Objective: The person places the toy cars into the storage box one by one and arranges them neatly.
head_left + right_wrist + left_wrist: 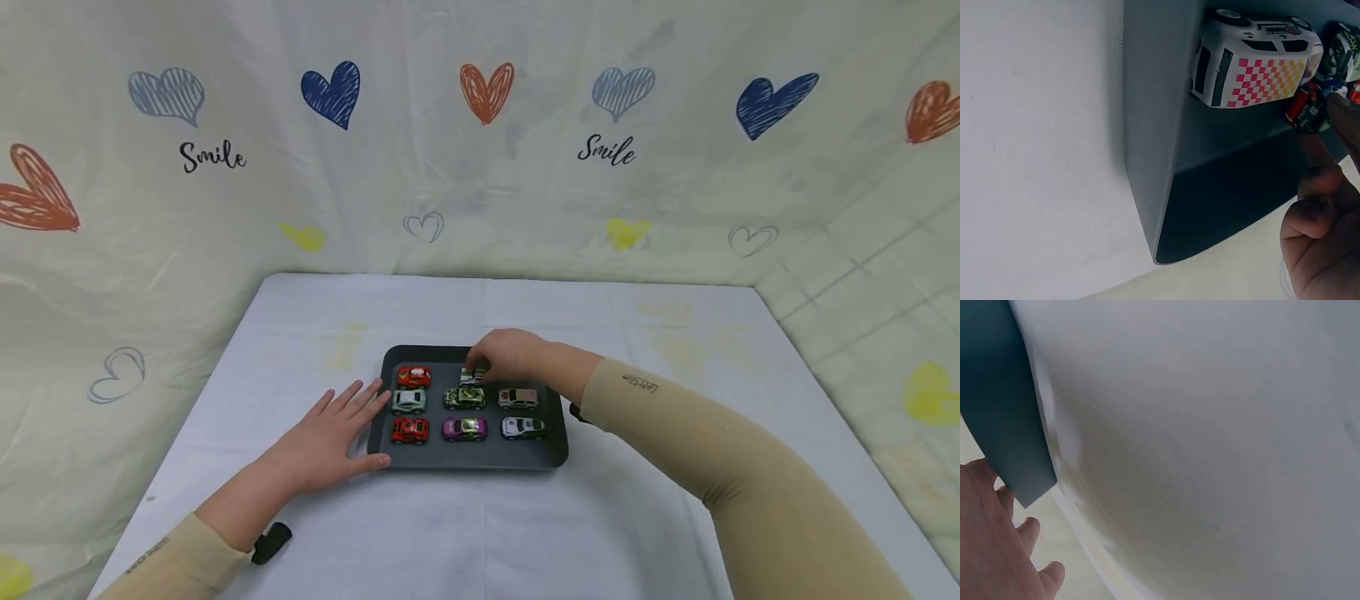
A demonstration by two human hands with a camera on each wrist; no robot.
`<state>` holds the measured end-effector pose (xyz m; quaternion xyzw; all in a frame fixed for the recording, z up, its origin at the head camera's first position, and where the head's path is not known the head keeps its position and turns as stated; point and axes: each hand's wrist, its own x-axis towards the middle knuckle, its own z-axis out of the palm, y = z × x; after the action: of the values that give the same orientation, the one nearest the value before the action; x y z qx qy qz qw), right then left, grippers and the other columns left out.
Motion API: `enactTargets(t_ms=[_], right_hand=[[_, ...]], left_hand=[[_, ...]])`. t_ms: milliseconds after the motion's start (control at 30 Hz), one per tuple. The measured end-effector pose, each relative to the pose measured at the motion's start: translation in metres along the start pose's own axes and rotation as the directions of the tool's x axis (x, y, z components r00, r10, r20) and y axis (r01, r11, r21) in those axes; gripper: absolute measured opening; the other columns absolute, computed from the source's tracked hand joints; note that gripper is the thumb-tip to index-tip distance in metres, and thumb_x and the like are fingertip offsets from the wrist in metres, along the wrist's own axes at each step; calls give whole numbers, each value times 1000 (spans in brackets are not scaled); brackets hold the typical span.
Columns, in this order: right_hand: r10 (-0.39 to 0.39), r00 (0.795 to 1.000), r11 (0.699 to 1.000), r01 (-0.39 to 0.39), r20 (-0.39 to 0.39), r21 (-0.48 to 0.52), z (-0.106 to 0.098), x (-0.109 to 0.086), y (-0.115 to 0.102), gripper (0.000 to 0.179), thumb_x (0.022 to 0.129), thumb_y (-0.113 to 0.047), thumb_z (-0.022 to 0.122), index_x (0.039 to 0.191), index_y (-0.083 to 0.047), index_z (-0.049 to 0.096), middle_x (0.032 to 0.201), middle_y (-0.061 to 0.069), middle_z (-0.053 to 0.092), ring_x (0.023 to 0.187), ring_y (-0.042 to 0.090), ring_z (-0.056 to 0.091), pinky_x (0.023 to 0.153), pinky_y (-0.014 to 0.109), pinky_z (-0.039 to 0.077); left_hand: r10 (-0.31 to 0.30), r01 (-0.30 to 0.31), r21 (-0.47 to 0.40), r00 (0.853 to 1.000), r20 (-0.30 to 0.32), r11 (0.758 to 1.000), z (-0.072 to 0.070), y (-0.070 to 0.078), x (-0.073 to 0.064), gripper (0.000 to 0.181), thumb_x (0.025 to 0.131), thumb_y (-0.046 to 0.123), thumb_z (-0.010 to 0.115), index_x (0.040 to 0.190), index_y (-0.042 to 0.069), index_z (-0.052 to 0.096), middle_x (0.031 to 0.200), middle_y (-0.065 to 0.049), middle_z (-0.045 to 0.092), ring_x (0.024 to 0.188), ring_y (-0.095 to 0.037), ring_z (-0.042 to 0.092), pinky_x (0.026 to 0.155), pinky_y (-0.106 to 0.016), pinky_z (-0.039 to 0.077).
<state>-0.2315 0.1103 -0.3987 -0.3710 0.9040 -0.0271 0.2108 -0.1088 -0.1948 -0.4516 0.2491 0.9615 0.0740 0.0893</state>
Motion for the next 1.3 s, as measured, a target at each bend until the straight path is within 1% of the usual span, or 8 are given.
enactTargets(t_ms=[200, 400, 567, 733, 933, 1033, 1300], right_hand=[[-31, 999, 997, 31, 8, -68, -1, 5, 1, 29, 94, -19, 71, 122, -20, 71, 120, -2, 69, 110, 16, 63, 93, 33, 52], [-57, 998, 994, 59, 19, -91, -2, 9, -2, 29, 94, -20, 70, 123, -20, 71, 121, -1, 69, 112, 17, 63, 94, 34, 51], [-76, 997, 991, 78, 23, -105, -3, 11, -5, 30, 95, -20, 69, 125, -19, 71, 123, -1, 68, 114, 18, 62, 96, 34, 51], [-77, 997, 989, 79, 17, -122, -2, 13, -5, 29, 95, -21, 69, 125, -21, 71, 123, -2, 69, 114, 17, 63, 96, 34, 51], [-69, 997, 992, 71, 25, -109, -3, 15, -6, 31, 96, -21, 67, 127, -21, 70, 126, -2, 67, 117, 18, 61, 97, 35, 50], [-60, 998, 993, 62, 17, -97, -4, 14, -6, 32, 96, -22, 68, 128, -23, 69, 127, -3, 67, 117, 16, 61, 97, 34, 50], [-52, 997, 999, 51, -65, -16, -12, 8, -3, 37, 94, -28, 71, 130, -23, 68, 125, -3, 67, 113, 15, 62, 95, 34, 51]], left_hand=[[2, -2, 1, 1000, -5, 1000, -1, 0, 1, 95, 87, 73, 54, 159, 19, 24, 166, -1, 13, 151, -33, 14, 118, -60, 14], [0, -1, -20, 1000, -6, 1000, 0, 1, 0, 95, 87, 72, 55, 159, 19, 25, 166, -1, 13, 151, -33, 13, 118, -60, 13], [2, -2, -10, 1000, -8, 1000, 1, 1, 1, 95, 87, 73, 54, 159, 19, 25, 166, 0, 13, 151, -33, 13, 118, -60, 14], [1, -1, 0, 1000, -11, 1000, 0, 1, 1, 95, 87, 73, 53, 159, 19, 25, 166, 0, 13, 151, -33, 13, 118, -60, 14], [0, 0, 1, 1000, -14, 1000, -1, 1, 0, 95, 87, 73, 54, 159, 19, 25, 166, 0, 14, 151, -33, 14, 118, -60, 15], [-1, 1, -4, 1000, -15, 1000, -1, 1, -1, 95, 87, 73, 54, 159, 20, 25, 166, 0, 14, 151, -33, 14, 118, -60, 15], [-4, 3, -20, 1000, -12, 1000, -3, 2, -1, 95, 86, 73, 55, 159, 19, 26, 166, 0, 14, 151, -33, 15, 118, -59, 14]])
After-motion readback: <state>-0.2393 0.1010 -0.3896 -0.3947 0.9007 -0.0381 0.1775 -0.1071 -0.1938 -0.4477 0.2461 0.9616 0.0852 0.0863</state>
